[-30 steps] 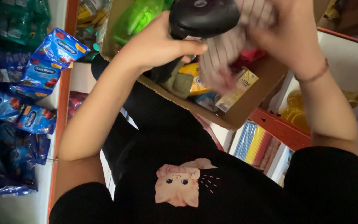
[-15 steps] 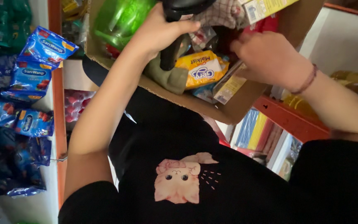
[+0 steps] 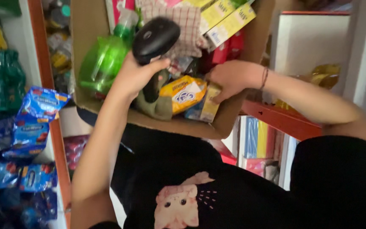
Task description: The person scans milk cartons using a handheld scanner and places them into a cardboard box on the floor while organizing other small items.
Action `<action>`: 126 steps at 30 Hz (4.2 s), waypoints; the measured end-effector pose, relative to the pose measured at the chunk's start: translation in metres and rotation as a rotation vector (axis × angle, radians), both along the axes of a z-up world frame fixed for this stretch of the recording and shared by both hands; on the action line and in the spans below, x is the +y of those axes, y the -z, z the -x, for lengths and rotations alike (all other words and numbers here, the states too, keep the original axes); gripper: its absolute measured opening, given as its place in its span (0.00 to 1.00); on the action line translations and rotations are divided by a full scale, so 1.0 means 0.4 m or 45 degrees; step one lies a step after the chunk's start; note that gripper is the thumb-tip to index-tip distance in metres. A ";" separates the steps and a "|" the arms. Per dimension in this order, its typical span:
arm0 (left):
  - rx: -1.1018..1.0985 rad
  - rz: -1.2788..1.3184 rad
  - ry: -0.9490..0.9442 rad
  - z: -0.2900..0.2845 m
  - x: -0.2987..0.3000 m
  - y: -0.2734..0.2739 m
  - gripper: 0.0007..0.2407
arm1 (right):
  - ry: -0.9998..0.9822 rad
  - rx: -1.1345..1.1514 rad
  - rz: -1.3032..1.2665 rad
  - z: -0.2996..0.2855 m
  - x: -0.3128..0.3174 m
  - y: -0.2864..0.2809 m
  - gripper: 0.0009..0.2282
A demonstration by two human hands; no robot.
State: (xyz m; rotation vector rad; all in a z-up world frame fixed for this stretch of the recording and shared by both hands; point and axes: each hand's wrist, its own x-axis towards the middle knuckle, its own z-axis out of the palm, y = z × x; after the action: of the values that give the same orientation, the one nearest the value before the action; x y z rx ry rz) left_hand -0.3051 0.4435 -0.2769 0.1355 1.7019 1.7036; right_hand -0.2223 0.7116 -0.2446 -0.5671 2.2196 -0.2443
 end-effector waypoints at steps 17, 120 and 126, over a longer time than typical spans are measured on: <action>0.265 -0.301 -0.004 -0.272 -0.198 -0.282 0.23 | 0.512 0.130 1.714 0.064 -0.056 -0.258 0.27; 1.583 0.509 -2.153 -1.054 -1.102 -0.481 0.30 | -0.236 0.656 2.510 -0.355 -1.637 -0.441 0.17; 1.802 1.215 -2.144 -1.083 -1.183 -0.535 0.12 | -0.278 1.352 2.131 -0.403 -1.674 -0.554 0.25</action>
State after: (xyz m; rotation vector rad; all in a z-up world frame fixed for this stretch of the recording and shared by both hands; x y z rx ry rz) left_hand 0.1279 -0.0297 -0.0629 -1.0809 4.2501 1.1894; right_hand -0.0611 0.0421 -0.0230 -2.1392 2.2896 -2.1472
